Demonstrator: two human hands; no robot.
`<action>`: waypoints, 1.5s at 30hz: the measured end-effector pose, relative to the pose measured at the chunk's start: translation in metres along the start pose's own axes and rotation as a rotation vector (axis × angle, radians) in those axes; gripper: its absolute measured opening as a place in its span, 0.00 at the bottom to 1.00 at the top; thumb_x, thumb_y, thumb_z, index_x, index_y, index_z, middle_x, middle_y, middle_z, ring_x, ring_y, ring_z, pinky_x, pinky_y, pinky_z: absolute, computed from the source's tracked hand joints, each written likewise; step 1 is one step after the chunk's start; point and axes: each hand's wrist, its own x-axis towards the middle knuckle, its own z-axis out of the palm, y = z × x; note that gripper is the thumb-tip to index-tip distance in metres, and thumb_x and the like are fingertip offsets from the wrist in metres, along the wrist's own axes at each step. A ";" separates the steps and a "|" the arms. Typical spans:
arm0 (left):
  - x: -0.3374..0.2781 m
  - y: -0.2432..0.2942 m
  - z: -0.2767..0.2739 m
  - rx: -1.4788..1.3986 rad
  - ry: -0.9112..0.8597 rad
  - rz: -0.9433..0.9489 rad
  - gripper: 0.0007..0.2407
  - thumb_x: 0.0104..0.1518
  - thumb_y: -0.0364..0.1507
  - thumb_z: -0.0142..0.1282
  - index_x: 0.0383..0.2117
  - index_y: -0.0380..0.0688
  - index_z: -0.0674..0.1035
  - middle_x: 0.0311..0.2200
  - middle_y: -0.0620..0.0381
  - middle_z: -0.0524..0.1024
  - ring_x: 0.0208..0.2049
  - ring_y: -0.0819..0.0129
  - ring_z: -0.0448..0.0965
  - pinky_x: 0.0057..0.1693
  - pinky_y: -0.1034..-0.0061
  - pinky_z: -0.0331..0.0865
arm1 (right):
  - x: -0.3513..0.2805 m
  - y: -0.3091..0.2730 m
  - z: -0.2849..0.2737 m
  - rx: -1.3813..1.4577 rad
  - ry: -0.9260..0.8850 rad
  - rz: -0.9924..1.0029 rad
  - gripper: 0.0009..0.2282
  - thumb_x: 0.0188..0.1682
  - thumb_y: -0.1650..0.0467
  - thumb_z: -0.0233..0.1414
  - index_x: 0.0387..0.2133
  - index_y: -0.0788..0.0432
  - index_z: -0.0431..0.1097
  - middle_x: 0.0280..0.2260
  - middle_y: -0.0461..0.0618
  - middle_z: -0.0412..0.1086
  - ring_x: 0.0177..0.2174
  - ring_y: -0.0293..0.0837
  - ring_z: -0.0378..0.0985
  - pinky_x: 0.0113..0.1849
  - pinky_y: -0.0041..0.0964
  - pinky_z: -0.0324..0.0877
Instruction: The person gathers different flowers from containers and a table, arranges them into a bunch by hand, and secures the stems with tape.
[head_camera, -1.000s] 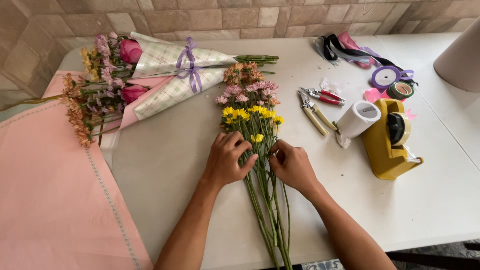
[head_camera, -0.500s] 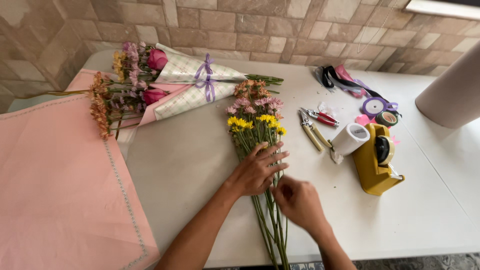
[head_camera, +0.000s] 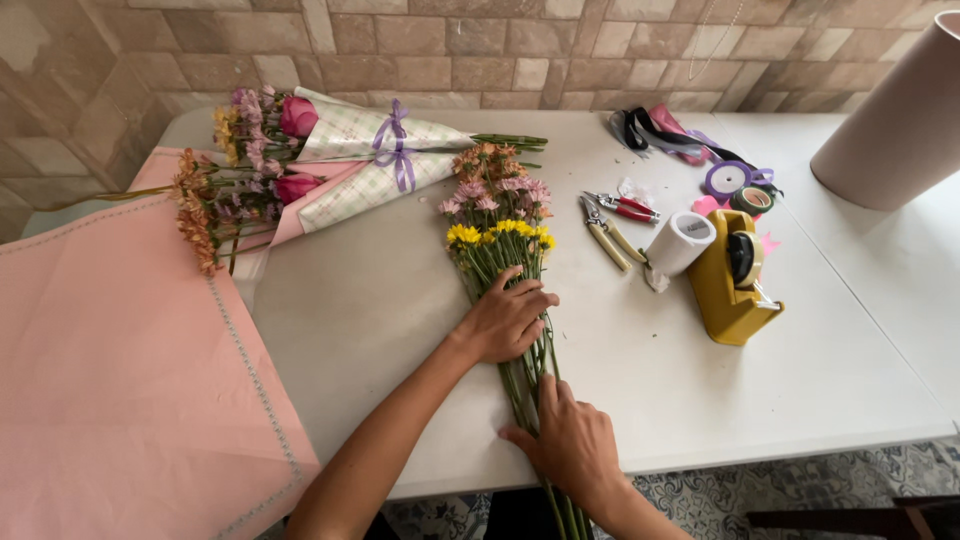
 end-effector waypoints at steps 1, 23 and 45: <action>0.001 -0.003 0.001 -0.003 -0.008 0.003 0.13 0.63 0.31 0.48 0.52 0.45 0.72 0.46 0.52 0.82 0.57 0.50 0.76 0.70 0.44 0.52 | -0.004 -0.003 0.005 0.007 -0.002 0.006 0.37 0.45 0.39 0.55 0.51 0.56 0.58 0.40 0.52 0.72 0.30 0.65 0.82 0.27 0.60 0.75; 0.028 0.066 0.019 0.601 -0.438 -0.126 0.48 0.45 0.75 0.27 0.56 0.46 0.74 0.49 0.39 0.76 0.58 0.43 0.72 0.77 0.38 0.34 | -0.030 0.131 0.004 -0.265 0.388 -0.165 0.25 0.50 0.70 0.50 0.64 0.46 0.65 0.49 0.56 0.74 0.51 0.53 0.77 0.39 0.40 0.78; 0.028 0.056 0.101 0.559 -0.343 -0.006 0.34 0.58 0.59 0.50 0.64 0.50 0.67 0.56 0.53 0.75 0.54 0.56 0.76 0.64 0.56 0.63 | 0.028 0.179 -0.003 -0.237 0.479 -0.479 0.19 0.51 0.71 0.57 0.57 0.45 0.74 0.48 0.34 0.77 0.45 0.41 0.79 0.25 0.41 0.77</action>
